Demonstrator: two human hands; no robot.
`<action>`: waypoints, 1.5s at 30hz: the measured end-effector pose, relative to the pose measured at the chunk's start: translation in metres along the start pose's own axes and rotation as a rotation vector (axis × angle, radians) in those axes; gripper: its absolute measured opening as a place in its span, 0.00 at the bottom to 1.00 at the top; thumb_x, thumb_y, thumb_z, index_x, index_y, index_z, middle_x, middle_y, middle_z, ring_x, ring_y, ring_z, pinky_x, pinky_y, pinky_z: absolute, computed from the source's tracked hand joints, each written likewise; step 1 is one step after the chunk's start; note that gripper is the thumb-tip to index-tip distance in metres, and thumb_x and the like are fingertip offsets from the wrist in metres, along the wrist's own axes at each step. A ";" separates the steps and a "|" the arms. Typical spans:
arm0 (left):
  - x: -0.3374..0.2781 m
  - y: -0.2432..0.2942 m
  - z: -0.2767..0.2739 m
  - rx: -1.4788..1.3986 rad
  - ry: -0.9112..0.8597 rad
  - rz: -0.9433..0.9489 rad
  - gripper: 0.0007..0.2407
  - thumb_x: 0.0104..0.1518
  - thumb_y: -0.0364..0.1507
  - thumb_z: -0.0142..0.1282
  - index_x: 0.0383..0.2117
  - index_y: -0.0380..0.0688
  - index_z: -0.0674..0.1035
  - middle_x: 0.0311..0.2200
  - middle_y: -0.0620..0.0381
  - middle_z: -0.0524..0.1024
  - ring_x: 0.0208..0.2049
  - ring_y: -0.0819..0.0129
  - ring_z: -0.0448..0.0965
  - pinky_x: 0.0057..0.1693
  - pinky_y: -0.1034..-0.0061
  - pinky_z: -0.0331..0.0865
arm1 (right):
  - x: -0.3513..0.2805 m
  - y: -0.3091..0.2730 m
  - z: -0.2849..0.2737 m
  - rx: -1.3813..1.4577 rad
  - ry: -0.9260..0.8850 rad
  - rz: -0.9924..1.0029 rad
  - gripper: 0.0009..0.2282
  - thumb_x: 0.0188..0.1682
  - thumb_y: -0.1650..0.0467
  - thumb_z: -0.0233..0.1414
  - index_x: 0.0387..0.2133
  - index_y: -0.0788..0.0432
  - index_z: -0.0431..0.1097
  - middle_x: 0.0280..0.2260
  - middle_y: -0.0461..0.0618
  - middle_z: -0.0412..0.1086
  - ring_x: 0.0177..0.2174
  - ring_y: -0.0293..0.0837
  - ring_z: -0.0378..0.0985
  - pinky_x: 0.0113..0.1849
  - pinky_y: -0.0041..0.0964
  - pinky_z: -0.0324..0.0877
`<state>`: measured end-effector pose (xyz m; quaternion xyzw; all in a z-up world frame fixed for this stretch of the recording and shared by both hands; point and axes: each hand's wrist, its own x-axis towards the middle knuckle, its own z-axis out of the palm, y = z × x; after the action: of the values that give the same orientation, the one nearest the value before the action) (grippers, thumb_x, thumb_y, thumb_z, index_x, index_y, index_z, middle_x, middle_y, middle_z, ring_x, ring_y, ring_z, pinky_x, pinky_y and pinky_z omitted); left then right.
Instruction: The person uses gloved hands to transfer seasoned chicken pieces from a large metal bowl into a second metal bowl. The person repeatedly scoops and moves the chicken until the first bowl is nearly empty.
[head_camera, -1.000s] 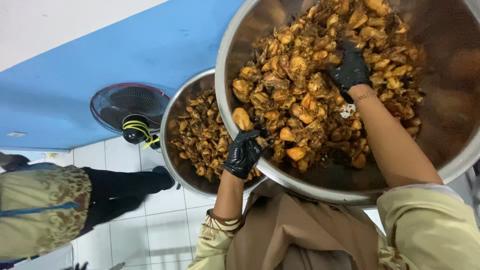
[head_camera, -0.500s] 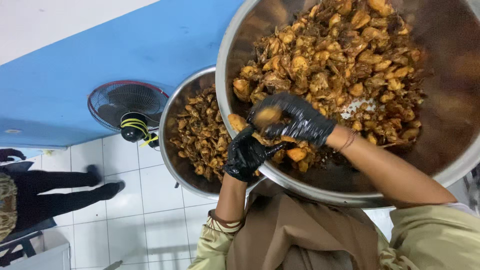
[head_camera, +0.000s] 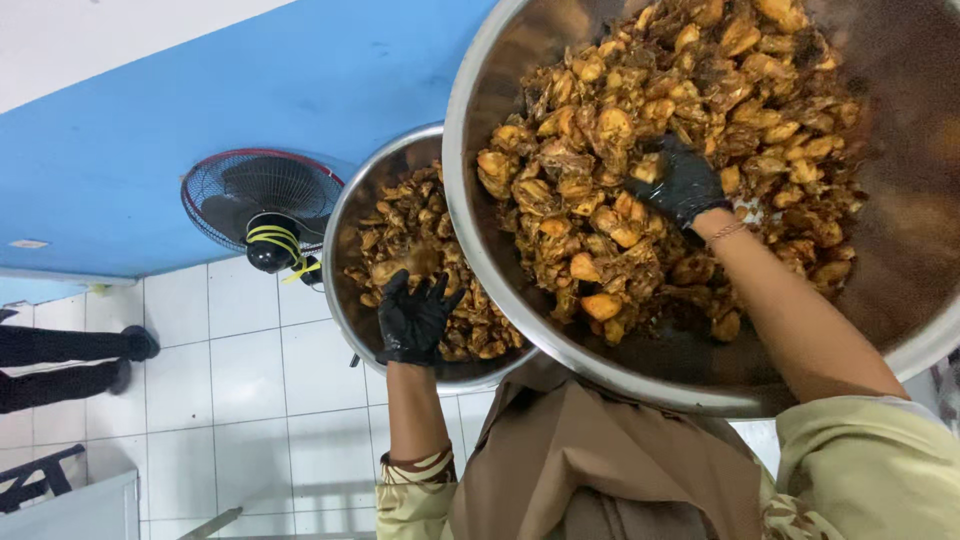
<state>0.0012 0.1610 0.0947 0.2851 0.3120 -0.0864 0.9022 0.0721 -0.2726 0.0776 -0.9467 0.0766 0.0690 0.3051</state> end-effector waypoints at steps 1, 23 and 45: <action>0.005 -0.002 -0.001 0.007 0.037 0.012 0.17 0.54 0.36 0.50 0.51 0.52 0.71 0.56 0.50 0.70 0.56 0.44 0.72 0.51 0.36 0.72 | 0.000 0.002 -0.002 0.078 -0.028 0.080 0.34 0.44 0.56 0.61 0.62 0.57 0.59 0.51 0.61 0.71 0.48 0.56 0.76 0.51 0.50 0.73; -0.034 -0.062 0.079 0.073 -0.386 -0.291 0.18 0.67 0.37 0.53 0.56 0.36 0.78 0.48 0.44 0.79 0.44 0.53 0.81 0.46 0.57 0.80 | -0.005 -0.114 0.015 -0.018 0.197 -0.806 0.15 0.52 0.62 0.59 0.46 0.60 0.73 0.46 0.60 0.75 0.45 0.54 0.79 0.48 0.46 0.75; -0.050 -0.068 0.084 0.302 -0.502 -0.382 0.27 0.53 0.31 0.57 0.63 0.48 0.68 0.58 0.49 0.72 0.53 0.56 0.79 0.55 0.60 0.79 | -0.042 -0.124 -0.016 0.990 -0.866 -0.393 0.17 0.55 0.65 0.54 0.52 0.64 0.73 0.31 0.59 0.68 0.30 0.47 0.68 0.32 0.34 0.68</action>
<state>-0.0175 0.0562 0.1478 0.3219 0.1116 -0.3664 0.8659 0.0561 -0.1780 0.1684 -0.5794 -0.2030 0.3413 0.7118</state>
